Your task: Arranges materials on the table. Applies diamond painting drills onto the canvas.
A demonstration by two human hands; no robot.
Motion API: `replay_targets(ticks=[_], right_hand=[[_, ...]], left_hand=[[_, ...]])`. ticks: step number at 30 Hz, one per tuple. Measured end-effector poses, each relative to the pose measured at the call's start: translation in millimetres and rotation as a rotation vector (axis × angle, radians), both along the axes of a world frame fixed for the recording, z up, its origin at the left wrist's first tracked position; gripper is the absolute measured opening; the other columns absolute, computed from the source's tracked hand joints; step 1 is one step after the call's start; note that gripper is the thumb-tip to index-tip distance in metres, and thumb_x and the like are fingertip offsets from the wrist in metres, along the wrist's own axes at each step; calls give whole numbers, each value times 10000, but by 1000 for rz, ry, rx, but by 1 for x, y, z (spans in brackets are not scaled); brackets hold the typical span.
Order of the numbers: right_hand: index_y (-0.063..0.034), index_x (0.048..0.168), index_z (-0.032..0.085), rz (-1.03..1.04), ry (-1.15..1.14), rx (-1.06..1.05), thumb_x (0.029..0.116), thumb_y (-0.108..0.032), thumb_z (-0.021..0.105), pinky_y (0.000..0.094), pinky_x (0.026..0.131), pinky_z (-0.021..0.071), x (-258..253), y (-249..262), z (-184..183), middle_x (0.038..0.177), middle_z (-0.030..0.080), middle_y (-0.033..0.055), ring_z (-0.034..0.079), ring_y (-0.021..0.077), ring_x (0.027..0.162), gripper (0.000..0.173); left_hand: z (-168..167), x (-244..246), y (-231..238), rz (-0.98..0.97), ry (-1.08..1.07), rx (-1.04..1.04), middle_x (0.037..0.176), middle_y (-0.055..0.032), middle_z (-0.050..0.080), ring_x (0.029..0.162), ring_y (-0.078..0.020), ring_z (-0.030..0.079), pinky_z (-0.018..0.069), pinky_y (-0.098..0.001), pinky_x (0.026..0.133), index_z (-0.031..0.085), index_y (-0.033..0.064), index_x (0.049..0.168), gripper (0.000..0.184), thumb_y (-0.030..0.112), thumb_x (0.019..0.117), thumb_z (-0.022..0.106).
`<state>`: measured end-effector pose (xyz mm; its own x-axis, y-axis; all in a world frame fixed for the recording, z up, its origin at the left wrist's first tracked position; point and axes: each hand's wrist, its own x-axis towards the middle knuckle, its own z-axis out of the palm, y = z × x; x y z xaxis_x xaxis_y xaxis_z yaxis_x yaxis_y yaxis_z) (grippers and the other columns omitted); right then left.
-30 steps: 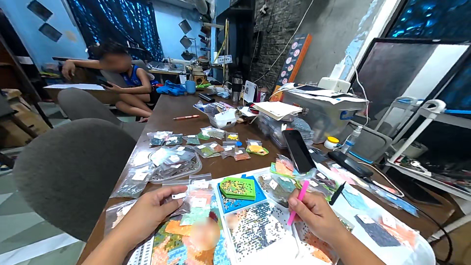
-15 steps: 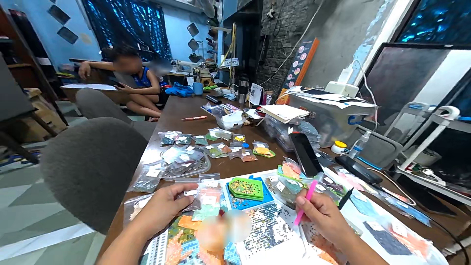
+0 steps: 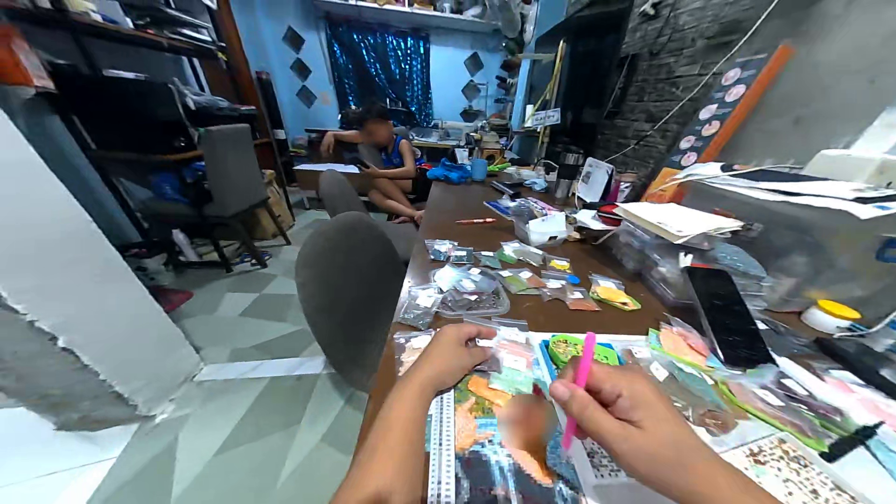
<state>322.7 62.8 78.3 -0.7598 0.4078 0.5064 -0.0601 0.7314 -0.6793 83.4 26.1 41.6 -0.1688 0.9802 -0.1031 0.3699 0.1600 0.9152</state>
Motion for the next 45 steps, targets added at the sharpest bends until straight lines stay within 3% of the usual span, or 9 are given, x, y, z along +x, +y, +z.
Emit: replay_targets(ticks=[9, 22, 45], right_hand=[[-131, 871, 596, -119, 81, -142, 1068, -394, 508, 124, 491, 489, -14, -4, -43, 660, 577, -103, 562, -64, 540, 341], [-133, 867, 604, -123, 58, -175, 1048, -369, 551, 113, 489, 462, -11, -4, -44, 643, 560, -109, 537, -71, 533, 302], [-129, 806, 625, -152, 98, -124, 1026, -333, 584, 98, 488, 413, -8, 0, -41, 620, 529, -117, 491, -87, 532, 303]], left_hand=[[3, 4, 0, 0, -11, -16, 1101, -102, 674, 886, -131, 633, 527, -314, 823, 656, 61, 1289, 286, 90, 1006, 628], [8, 7, -2, -21, 84, -26, 1171, -105, 667, 978, -163, 639, 520, -361, 899, 665, 56, 1277, 271, 109, 1016, 618], [7, 6, -2, -8, 79, -30, 1139, -92, 673, 946, -143, 644, 529, -335, 872, 669, 68, 1271, 265, 103, 1013, 622]])
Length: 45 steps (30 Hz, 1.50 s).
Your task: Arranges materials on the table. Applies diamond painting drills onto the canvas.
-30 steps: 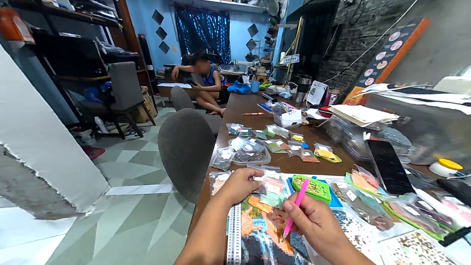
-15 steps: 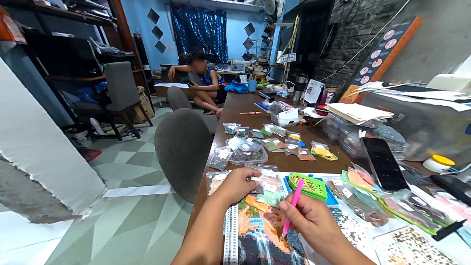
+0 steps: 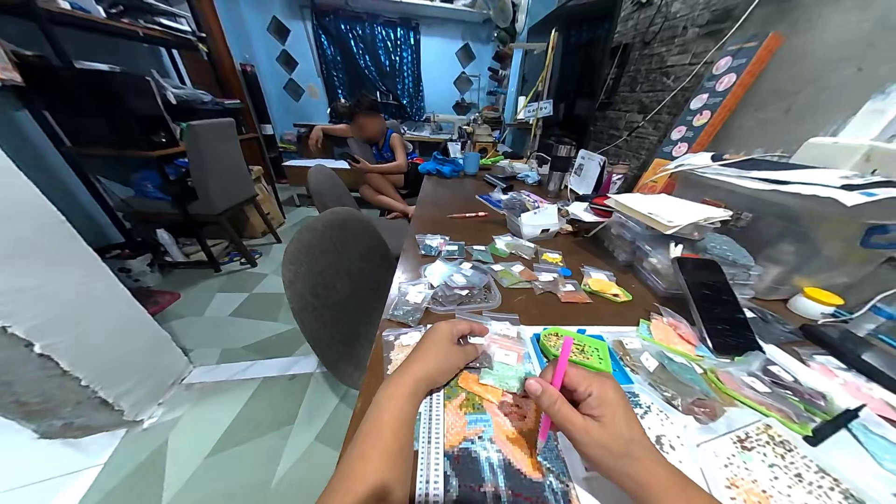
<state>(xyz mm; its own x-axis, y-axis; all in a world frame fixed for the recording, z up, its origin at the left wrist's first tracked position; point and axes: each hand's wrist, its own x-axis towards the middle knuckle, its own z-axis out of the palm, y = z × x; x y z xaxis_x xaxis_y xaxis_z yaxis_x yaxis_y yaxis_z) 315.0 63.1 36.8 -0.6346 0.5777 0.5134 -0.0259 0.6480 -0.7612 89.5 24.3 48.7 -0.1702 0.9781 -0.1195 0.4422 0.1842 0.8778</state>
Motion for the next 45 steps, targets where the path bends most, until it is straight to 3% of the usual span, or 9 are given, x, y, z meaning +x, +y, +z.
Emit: replay_targets(ticks=[8, 18, 38, 45], right_hand=[[-118, 839, 654, -24, -8, 11, 1024, -317, 580, 104, 501, 441, 1, 0, 3, 639, 567, -110, 519, -82, 543, 282], [-137, 794, 624, -77, -36, -7, 1019, -339, 577, 109, 480, 395, 4, 5, 5, 603, 510, -119, 476, -76, 514, 306], [-134, 794, 629, -68, -32, -12, 1015, -323, 586, 104, 479, 389, 5, 5, 6, 601, 514, -123, 469, -84, 513, 293], [-138, 825, 621, -4, -10, -108, 1026, -286, 583, 107, 498, 429, 11, 0, 12, 631, 537, -126, 505, -75, 532, 253]], left_hand=[[-1, 0, 0, 5, -7, 8, 1165, -94, 677, 976, -152, 655, 532, -352, 895, 670, 67, 1270, 267, 106, 1009, 628], [-4, -2, 0, 9, -50, 21, 1146, -89, 678, 949, -131, 652, 536, -321, 868, 671, 65, 1264, 264, 89, 1004, 633], [-3, -1, 1, 17, -47, 11, 1159, -96, 675, 949, -145, 654, 537, -336, 871, 666, 63, 1274, 278, 86, 998, 641], [-4, -3, 1, 32, -87, 10, 1071, -88, 677, 877, -124, 642, 536, -304, 813, 668, 59, 1259, 265, 74, 995, 645]])
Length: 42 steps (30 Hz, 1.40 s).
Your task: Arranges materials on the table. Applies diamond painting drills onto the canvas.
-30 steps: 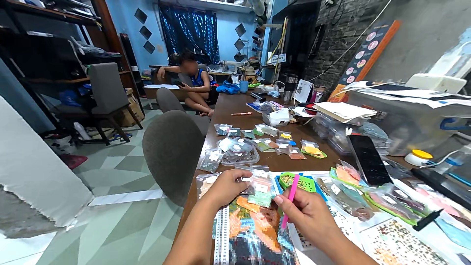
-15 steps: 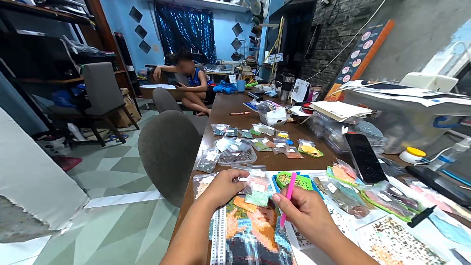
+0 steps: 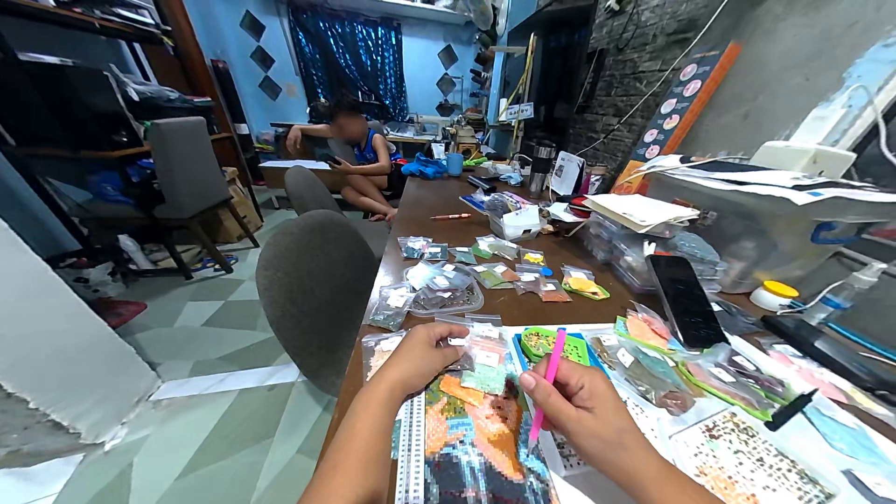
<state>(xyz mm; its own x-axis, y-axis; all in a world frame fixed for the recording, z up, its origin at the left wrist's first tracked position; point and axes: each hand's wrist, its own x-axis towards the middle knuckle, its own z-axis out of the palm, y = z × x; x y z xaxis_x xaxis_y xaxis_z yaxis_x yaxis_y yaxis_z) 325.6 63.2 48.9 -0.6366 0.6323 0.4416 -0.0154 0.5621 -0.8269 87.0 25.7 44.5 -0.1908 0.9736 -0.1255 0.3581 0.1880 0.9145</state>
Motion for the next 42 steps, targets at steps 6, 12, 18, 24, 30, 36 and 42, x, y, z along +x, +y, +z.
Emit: replay_targets(ticks=[6, 12, 18, 24, 30, 36, 42], right_hand=[[-96, 863, 598, 41, 9, 114, 1052, -336, 568, 95, 491, 424, 25, -2, -12, 619, 529, -92, 495, -88, 532, 306], [-131, 881, 602, -2, 91, 72, 1046, -332, 586, 95, 516, 464, 32, -7, -20, 654, 564, -113, 538, -88, 566, 260], [-66, 874, 602, 38, 74, 156, 1049, -324, 587, 104, 515, 453, 30, -6, -24, 635, 559, -50, 529, -71, 558, 313], [-72, 867, 597, 49, 82, 163, 1052, -326, 582, 99, 512, 444, 31, -4, -26, 629, 551, -53, 521, -73, 553, 315], [-56, 848, 600, 58, 89, 192, 1044, -302, 601, 87, 504, 417, 31, -5, -27, 610, 542, -38, 505, -76, 543, 315], [-59, 838, 588, 62, 81, 193, 1043, -294, 601, 87, 496, 410, 31, -5, -28, 601, 530, -41, 498, -76, 534, 312], [-58, 839, 594, 57, 85, 208, 1042, -292, 604, 85, 497, 416, 30, -4, -29, 601, 532, -40, 501, -77, 535, 310]], left_hand=[[1, 0, 0, 6, 1, -3, 1066, -80, 683, 856, -109, 636, 529, -288, 793, 672, 61, 1252, 257, 69, 996, 642], [2, 1, -1, 5, 20, -3, 1090, -84, 682, 888, -126, 642, 531, -309, 818, 674, 62, 1253, 255, 75, 1002, 636], [1, 1, -1, -3, 28, 14, 1094, -82, 677, 878, -125, 633, 528, -308, 808, 671, 62, 1256, 258, 75, 1001, 633], [1, 1, -1, 6, 24, 4, 1075, -81, 684, 870, -124, 641, 533, -306, 801, 676, 67, 1249, 251, 76, 1001, 637], [1, 1, -1, 7, 30, 5, 1065, -83, 684, 867, -128, 640, 533, -310, 800, 679, 67, 1245, 247, 73, 1002, 636], [1, 1, -1, 13, 36, 0, 1051, -81, 676, 845, -124, 630, 527, -302, 780, 678, 69, 1246, 253, 68, 995, 644], [1, 1, -1, 8, 27, 6, 1075, -80, 681, 870, -125, 642, 534, -306, 800, 680, 66, 1241, 251, 60, 993, 644]])
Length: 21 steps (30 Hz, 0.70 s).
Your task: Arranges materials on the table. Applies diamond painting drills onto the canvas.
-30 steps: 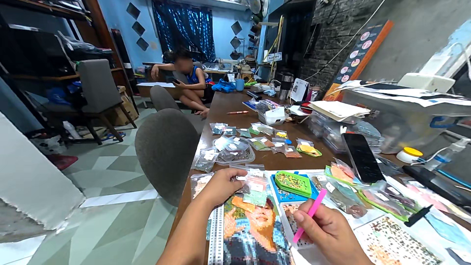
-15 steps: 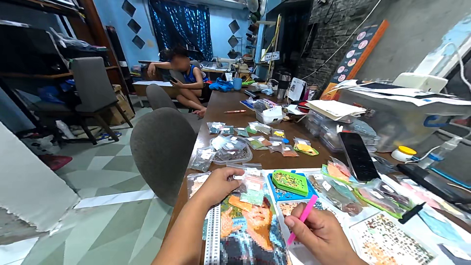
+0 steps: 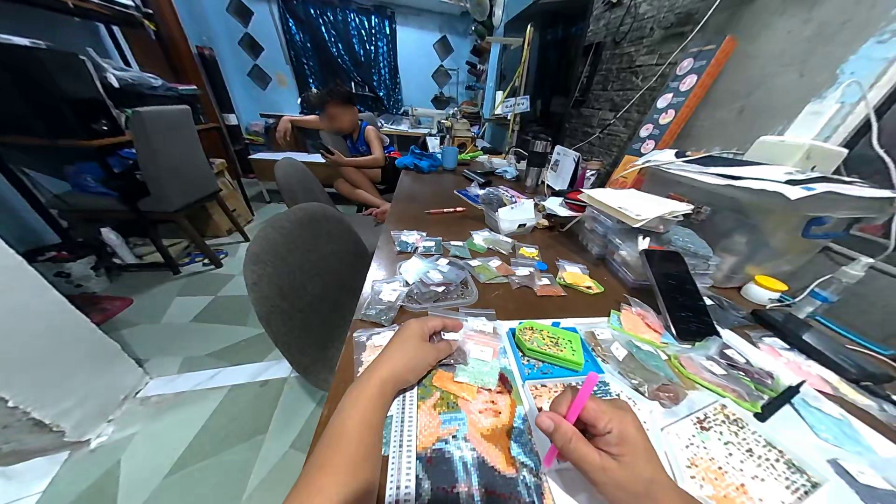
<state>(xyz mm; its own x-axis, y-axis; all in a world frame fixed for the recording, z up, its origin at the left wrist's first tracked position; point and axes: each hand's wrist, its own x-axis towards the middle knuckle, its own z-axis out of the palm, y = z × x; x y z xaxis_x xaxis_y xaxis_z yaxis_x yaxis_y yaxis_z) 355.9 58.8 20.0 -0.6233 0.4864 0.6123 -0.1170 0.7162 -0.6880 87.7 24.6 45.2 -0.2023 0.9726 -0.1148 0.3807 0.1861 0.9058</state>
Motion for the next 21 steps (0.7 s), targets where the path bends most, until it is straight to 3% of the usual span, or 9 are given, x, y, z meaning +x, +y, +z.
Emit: replay_targets(ticks=[11, 21], right_hand=[[-57, 825, 591, -11, 3, 16, 1022, -300, 640, 85, 483, 390, 0, 0, -2, 587, 521, -36, 478, -75, 519, 317], [-21, 774, 575, -21, -38, 174, 1034, -273, 614, 121, 488, 372, 0, -7, 4, 578, 515, 43, 474, -2, 516, 364]], left_hand=[[0, 0, 0, 1, 2, -5, 1105, -82, 684, 887, -130, 642, 533, -316, 815, 676, 61, 1251, 255, 70, 999, 640], [1, 1, 0, 7, -6, -10, 1061, -83, 683, 841, -119, 635, 529, -299, 780, 674, 61, 1252, 256, 64, 999, 639]])
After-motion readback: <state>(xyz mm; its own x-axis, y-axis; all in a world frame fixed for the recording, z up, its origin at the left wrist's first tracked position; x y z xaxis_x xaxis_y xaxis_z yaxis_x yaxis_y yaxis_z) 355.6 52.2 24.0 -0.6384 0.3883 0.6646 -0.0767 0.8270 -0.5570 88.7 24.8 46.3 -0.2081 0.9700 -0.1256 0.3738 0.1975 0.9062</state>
